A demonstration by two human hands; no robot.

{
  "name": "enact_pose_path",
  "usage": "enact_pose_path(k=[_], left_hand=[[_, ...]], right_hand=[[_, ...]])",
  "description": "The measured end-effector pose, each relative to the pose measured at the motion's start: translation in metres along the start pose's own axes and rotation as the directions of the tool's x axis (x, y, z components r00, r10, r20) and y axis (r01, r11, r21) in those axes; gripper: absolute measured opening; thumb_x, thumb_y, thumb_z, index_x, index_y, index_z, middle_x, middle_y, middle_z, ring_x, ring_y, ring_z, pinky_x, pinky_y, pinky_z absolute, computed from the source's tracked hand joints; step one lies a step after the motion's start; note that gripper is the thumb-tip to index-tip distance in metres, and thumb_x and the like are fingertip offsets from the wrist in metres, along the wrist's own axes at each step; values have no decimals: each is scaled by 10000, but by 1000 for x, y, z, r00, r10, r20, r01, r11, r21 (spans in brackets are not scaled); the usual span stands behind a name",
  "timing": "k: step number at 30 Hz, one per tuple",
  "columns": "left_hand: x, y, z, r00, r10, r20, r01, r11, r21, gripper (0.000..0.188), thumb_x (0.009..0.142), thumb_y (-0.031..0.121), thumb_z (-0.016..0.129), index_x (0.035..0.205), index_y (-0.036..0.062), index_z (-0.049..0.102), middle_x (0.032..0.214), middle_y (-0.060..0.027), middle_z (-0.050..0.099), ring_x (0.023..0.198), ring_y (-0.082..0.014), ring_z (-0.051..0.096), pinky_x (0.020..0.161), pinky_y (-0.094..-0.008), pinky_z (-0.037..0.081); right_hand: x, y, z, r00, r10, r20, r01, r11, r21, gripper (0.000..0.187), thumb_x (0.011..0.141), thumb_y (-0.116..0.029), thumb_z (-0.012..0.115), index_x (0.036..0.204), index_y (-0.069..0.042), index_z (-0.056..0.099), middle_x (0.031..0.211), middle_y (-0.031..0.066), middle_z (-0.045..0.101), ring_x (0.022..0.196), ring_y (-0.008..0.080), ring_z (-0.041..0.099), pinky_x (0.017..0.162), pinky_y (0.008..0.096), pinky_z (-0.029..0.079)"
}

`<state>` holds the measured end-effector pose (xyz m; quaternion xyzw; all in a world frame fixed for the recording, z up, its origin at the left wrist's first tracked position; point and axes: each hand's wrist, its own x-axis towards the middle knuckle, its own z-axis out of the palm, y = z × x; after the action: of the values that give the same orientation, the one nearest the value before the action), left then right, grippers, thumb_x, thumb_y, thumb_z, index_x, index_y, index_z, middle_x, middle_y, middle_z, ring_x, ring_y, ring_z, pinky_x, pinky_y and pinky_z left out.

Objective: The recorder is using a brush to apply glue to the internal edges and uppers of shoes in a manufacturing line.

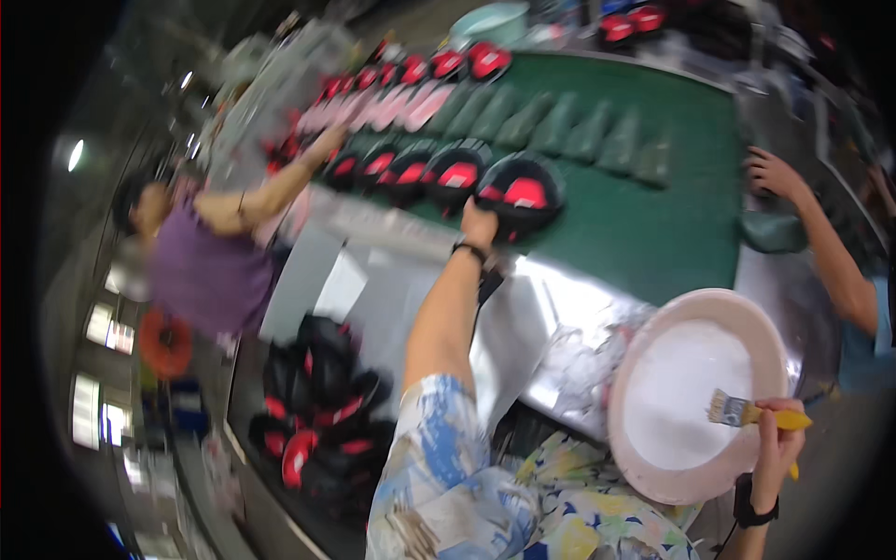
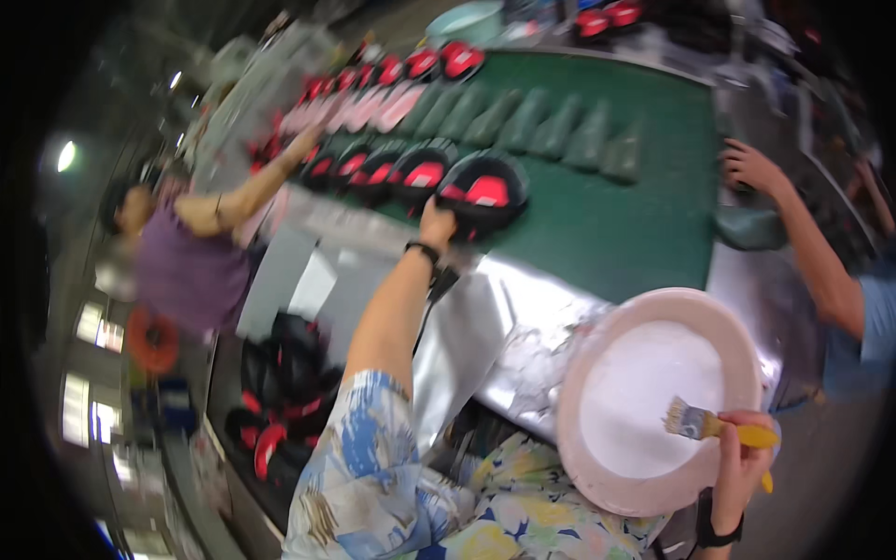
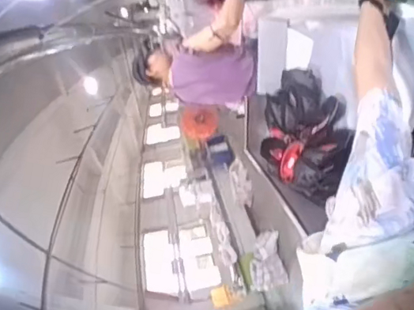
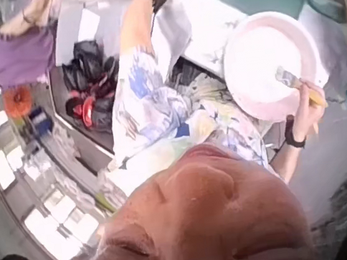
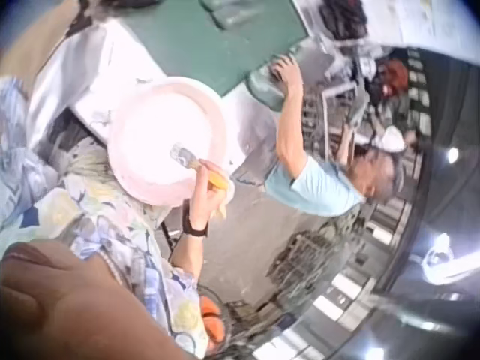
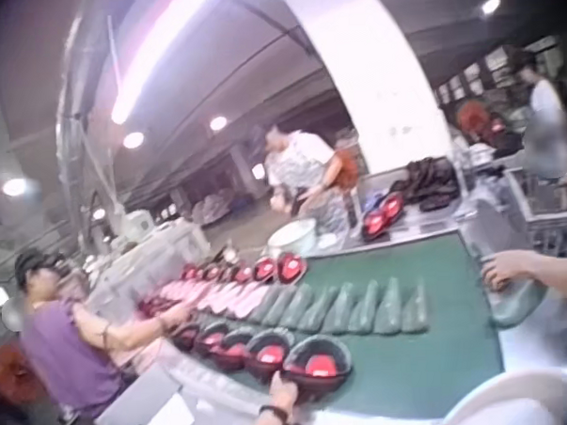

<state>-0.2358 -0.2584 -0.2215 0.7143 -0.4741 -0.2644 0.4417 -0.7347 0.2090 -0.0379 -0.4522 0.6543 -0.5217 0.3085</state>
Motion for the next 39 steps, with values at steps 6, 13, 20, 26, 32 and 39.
enact_pose_path(k=[6, 13, 20, 26, 32, 39], left_hand=[[-28, 60, -104, 778, 615, 125, -620, 722, 306, 680, 787, 165, 706, 1420, 39, 493, 1319, -274, 553, 1268, -413, 494, 1079, -465, 388], [-146, -31, -314, 989, -122, -82, 107, 207, 973, 954, 670, 509, 755, 1475, 165, 373, 1369, -239, 511, 1293, -413, 478, 1069, -604, 348], [-162, 16, -285, 922, 387, 34, -245, 512, 823, 763, 662, 288, 704, 1351, 47, 480, 1160, -201, 616, 1168, -406, 515, 1113, -511, 274], [-170, 18, -234, 970, 65, 233, 55, 877, -477, 408, 763, -32, 564, 1166, 23, 585, 957, -28, 613, 821, -156, 585, 792, -306, 485], [-269, -42, -148, 829, -516, 216, 558, 785, -269, 519, 832, -68, 575, 1339, -17, 479, 1345, -205, 516, 1189, -345, 586, 1014, -476, 504], [-272, 48, -162, 123, 548, 827, -992, 40, 121, 721, 714, 34, 719, 1398, 167, 532, 1418, -141, 505, 1324, -337, 471, 1076, -438, 391]], right_hand=[[8, 24, -9, 999, -5, 42, 7, 998, -67, 99, 999, -84, 565, 1041, 6, 568, 1055, 83, 582, 1014, 155, 572, 917, 272, 435], [-8, -3, 20, 990, 62, 124, -62, 998, -6, 91, 967, -36, 591, 1049, -1, 574, 1036, 71, 587, 980, 136, 577, 897, 260, 444], [-35, -22, 26, 995, -10, 94, 3, 997, 82, 91, 910, 20, 638, 996, 17, 607, 994, 81, 628, 940, 149, 620, 870, 265, 480], [-39, -13, 31, 983, -88, 159, 83, 996, 37, 95, 897, 17, 656, 984, 6, 619, 969, 80, 662, 920, 156, 647, 856, 273, 497], [-42, -6, 37, 976, -108, 192, 104, 994, 27, 113, 881, -44, 703, 953, 0, 629, 892, 70, 681, 842, 147, 649, 788, 274, 495], [-34, 22, 2, 992, 62, 106, -64, 998, 15, 117, 906, -101, 696, 941, -9, 634, 887, 43, 651, 830, 94, 611, 743, 243, 483]])
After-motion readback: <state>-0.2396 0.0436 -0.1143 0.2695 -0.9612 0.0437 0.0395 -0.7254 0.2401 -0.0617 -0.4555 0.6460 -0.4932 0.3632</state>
